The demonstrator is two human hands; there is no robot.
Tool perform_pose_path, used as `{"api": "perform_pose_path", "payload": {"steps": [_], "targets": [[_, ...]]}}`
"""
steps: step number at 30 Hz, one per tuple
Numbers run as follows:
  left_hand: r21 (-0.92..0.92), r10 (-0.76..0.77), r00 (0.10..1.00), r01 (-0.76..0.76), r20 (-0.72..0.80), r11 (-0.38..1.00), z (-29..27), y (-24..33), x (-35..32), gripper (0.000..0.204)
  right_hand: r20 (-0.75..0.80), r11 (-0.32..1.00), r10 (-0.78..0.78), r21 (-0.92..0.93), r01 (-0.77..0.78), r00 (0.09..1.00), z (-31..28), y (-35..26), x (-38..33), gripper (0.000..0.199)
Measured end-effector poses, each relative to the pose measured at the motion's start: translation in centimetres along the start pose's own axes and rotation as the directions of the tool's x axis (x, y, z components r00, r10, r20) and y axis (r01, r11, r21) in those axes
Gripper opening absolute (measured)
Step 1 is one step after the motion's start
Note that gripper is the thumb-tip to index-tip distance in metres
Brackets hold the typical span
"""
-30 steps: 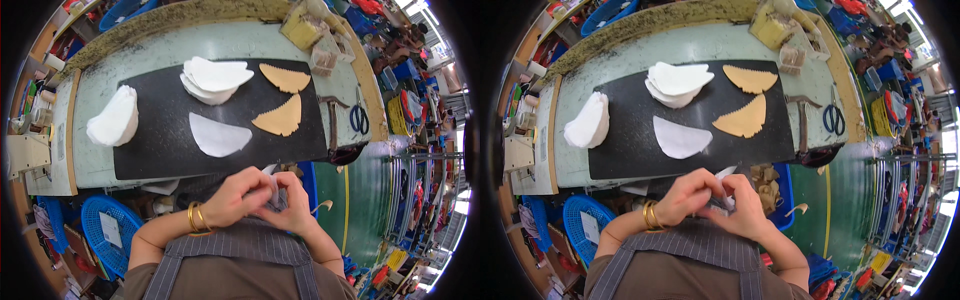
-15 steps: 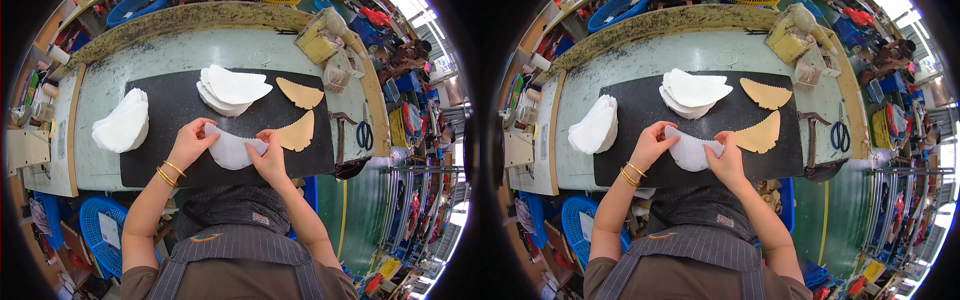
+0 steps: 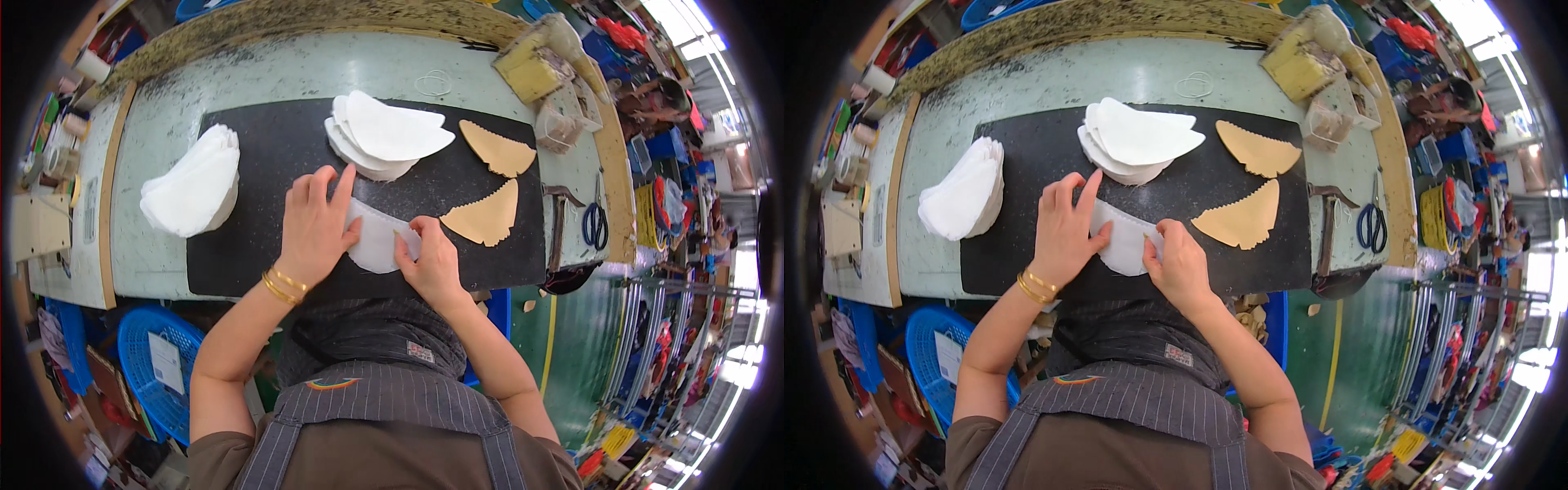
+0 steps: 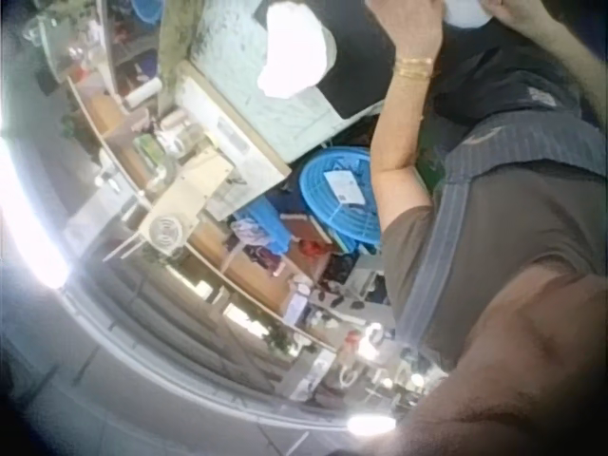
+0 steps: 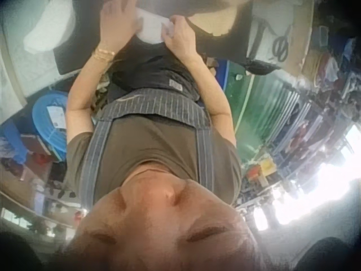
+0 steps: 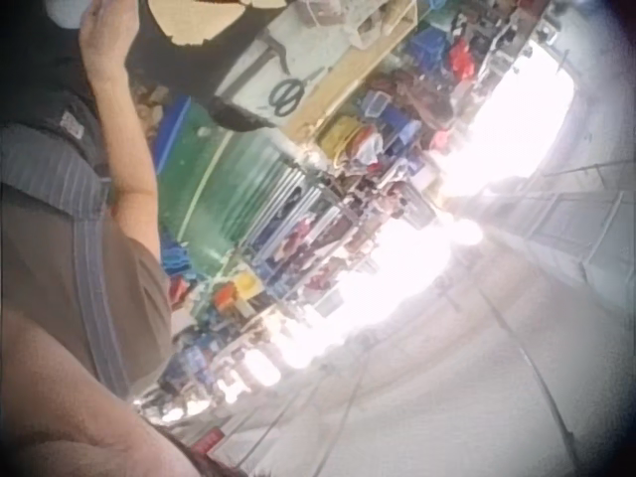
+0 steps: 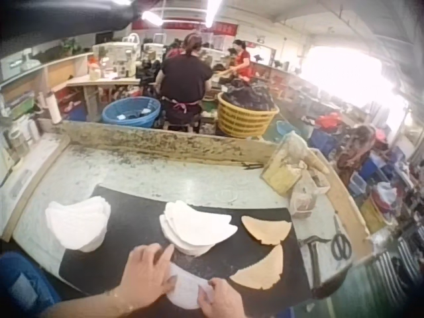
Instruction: The worker is sorting and stacking white and tan shoe components on a workstation.
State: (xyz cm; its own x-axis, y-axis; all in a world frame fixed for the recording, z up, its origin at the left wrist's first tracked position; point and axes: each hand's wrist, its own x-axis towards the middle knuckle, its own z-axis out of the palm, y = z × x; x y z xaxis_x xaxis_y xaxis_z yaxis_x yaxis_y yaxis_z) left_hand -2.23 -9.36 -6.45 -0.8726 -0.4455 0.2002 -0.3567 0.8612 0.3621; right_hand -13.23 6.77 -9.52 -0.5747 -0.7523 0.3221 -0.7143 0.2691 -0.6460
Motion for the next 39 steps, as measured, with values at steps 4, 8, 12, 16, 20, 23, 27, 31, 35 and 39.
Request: {"api": "perform_pose_path", "payload": {"steps": [4, 8, 12, 16, 20, 23, 27, 31, 35, 39], "targets": [[-0.138, 0.353, 0.913, -0.33, 0.207, 0.934, 1.2, 0.8, -2.8, 0.095, -0.039, 0.974, -0.072, -0.219, 0.062, 0.997, -0.5, -0.9, 0.7, 0.037], [-0.069, 0.373, 0.904, -0.367, 0.207, 0.928, 1.4, 1.8, -3.4, 0.11, -0.172, 0.932, -0.021, -0.359, -0.043, 0.985, -3.8, -0.1, -0.4, 0.034], [-0.054, 0.373, 0.91, -0.37, 0.178, 0.928, 1.0, 1.9, -4.0, 0.11, -0.019, 0.989, 0.0, 0.148, 0.003, 1.0, -1.4, -0.1, 0.2, 0.014], [0.093, 0.368, 0.911, -0.389, 0.184, 0.917, 0.7, 1.4, -8.0, 0.075, -0.138, 0.964, -0.007, 0.264, 0.044, 0.99, -3.8, -0.8, -2.2, 0.016], [-0.016, 0.282, 0.959, -0.283, -0.005, 0.959, -5.1, 0.4, -9.3, 0.05, 0.092, 0.976, -0.035, 0.216, 0.014, 0.995, -6.2, -1.1, -6.1, 0.013], [0.103, 0.132, 0.884, -0.096, -0.449, 0.99, -12.4, -1.8, -6.6, 0.048, 0.315, 0.984, 0.014, 0.166, -0.069, 0.949, -5.7, -3.0, -8.4, 0.005], [0.447, -0.134, 0.971, 0.212, -0.2, 0.869, -11.2, -10.1, -6.7, 0.066, 0.534, 0.954, -0.295, 0.215, 0.21, 0.792, -3.1, -4.0, -8.7, 0.022], [0.394, -0.161, 0.975, 0.21, -0.154, 0.895, -11.9, -11.0, -5.6, 0.112, 0.452, 0.914, -0.393, 0.286, 0.287, 0.801, -3.3, -5.0, -6.6, 0.024], [0.277, -0.292, 0.954, 0.299, -0.067, 0.913, -12.9, -12.9, -2.4, 0.117, 0.475, 0.894, -0.415, 0.37, 0.252, 0.776, -2.4, -6.3, -4.3, 0.018], [0.192, -0.401, 0.916, 0.394, -0.004, 0.899, -12.7, -14.3, -1.1, 0.115, 0.409, 0.879, -0.419, 0.407, 0.249, 0.811, -1.0, -6.3, -4.6, 0.013]]}}
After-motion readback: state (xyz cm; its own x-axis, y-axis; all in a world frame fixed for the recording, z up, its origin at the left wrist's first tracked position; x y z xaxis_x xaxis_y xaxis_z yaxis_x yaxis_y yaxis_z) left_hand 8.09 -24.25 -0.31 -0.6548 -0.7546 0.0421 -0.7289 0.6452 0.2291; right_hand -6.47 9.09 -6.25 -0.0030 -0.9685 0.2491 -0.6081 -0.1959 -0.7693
